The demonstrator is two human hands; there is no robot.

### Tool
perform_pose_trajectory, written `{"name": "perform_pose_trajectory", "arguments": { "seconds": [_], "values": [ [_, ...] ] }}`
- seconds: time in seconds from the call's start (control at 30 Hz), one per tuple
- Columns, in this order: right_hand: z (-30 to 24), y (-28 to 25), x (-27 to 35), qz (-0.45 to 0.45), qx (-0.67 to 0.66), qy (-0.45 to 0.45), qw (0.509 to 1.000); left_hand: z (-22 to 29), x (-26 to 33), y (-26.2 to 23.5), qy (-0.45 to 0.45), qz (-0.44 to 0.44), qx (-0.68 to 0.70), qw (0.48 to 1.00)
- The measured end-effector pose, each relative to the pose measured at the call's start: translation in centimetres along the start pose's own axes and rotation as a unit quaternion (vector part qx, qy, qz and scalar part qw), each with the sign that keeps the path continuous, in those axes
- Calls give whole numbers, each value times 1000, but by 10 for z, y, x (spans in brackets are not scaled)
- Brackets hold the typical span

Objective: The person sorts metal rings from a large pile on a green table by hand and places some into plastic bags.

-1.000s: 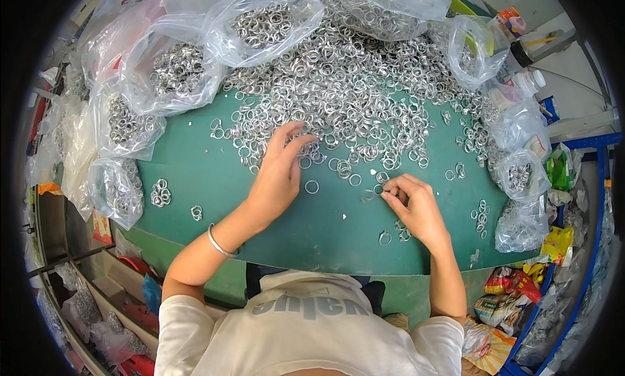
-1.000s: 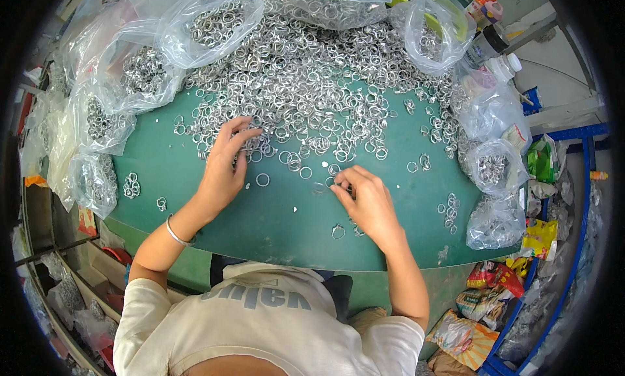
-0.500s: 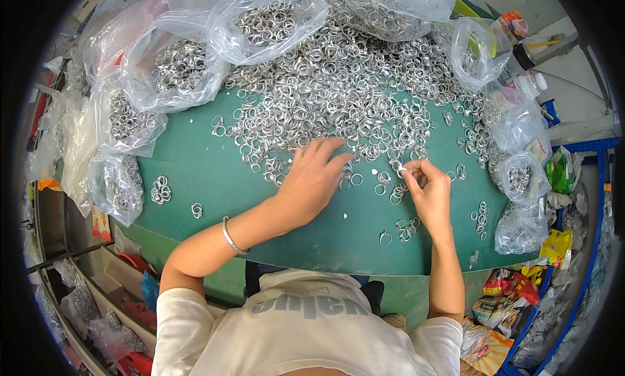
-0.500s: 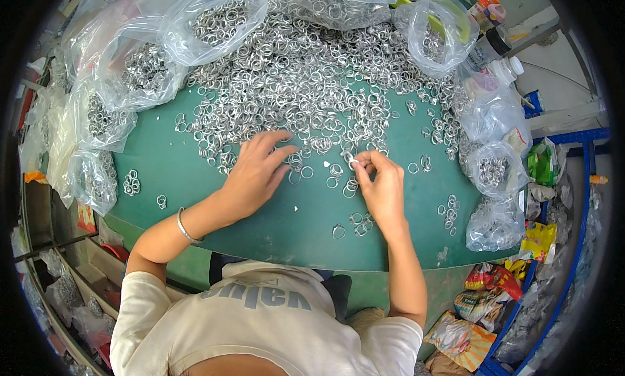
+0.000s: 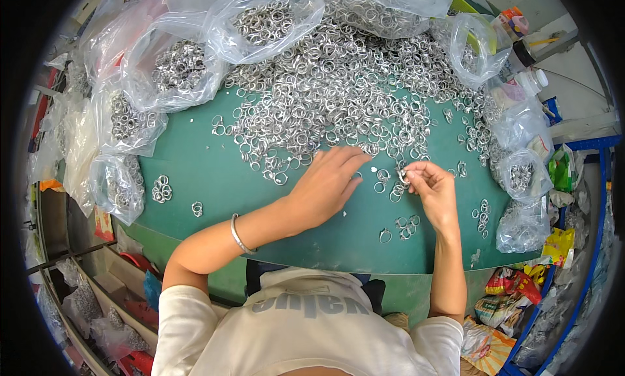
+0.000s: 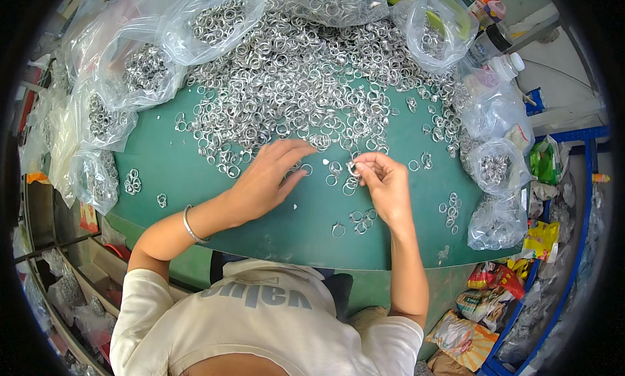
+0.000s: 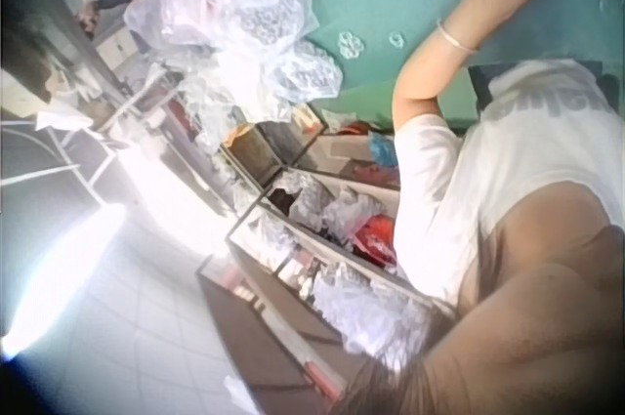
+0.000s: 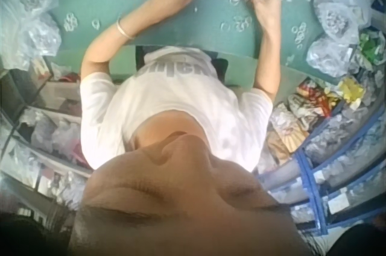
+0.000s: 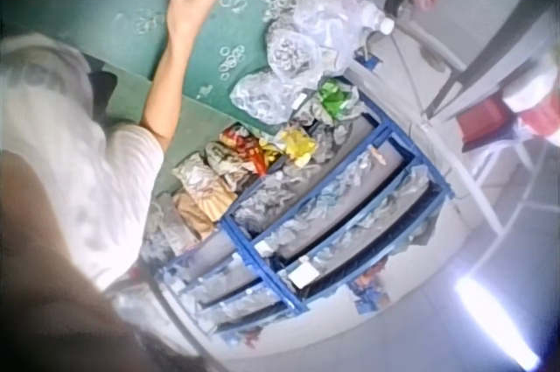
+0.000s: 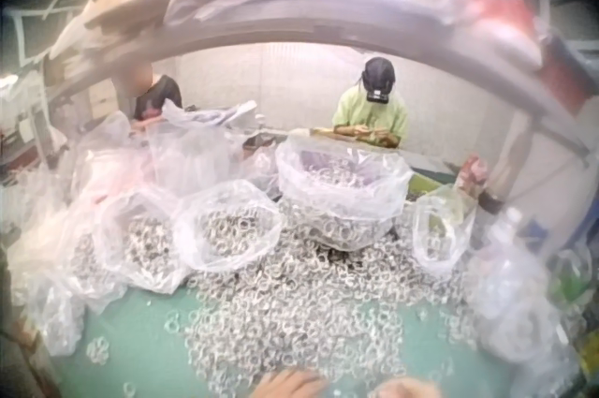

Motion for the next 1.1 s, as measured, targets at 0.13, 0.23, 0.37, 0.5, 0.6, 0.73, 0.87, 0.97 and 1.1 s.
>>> {"name": "perform_pose_trajectory", "arguments": {
  "seconds": [0.13, 0.23, 0.37, 0.5, 0.6, 0.73, 0.87, 0.97, 1.1],
  "values": [
    [-2, 12, 6, -44, -38, 11, 998, 5, 0, 1, -7, -22, -14, 1000],
    [2, 18, 11, -99, -78, 37, 991, -8, 4, 13, 29, -20, -135, 990],
    [4, 11, 17, -124, -43, 61, 989, -22, 15, 9, 54, -13, -204, 977],
    [1, 20, 22, -117, 74, 39, 990, -28, 19, -7, 3, 57, -144, 988],
    [-11, 52, 25, -139, 91, 1, 986, -14, 23, -11, -3, 54, -43, 998],
    [-19, 57, 16, -102, 276, -175, 940, -7, 34, 3, -7, -43, 32, 999],
    [-26, 40, 2, -6, 437, -236, 868, 0, 45, 9, 13, -60, -54, 997],
    [-15, 44, 4, -44, 456, -246, 854, -3, 51, 18, 34, -84, -96, 991],
    [-18, 21, 0, 31, 355, -120, 927, -13, 57, 20, 28, -98, -113, 988]
  ]
}}
Point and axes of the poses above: each hand's wrist, its own x-axis away from the middle knuckle, its own y-axis out of the palm, z = x × y, the point moved 4 cm from there along -x, towards the middle knuckle, and after that the axes turned 12 degrees about -y, right-handed, at the moved point
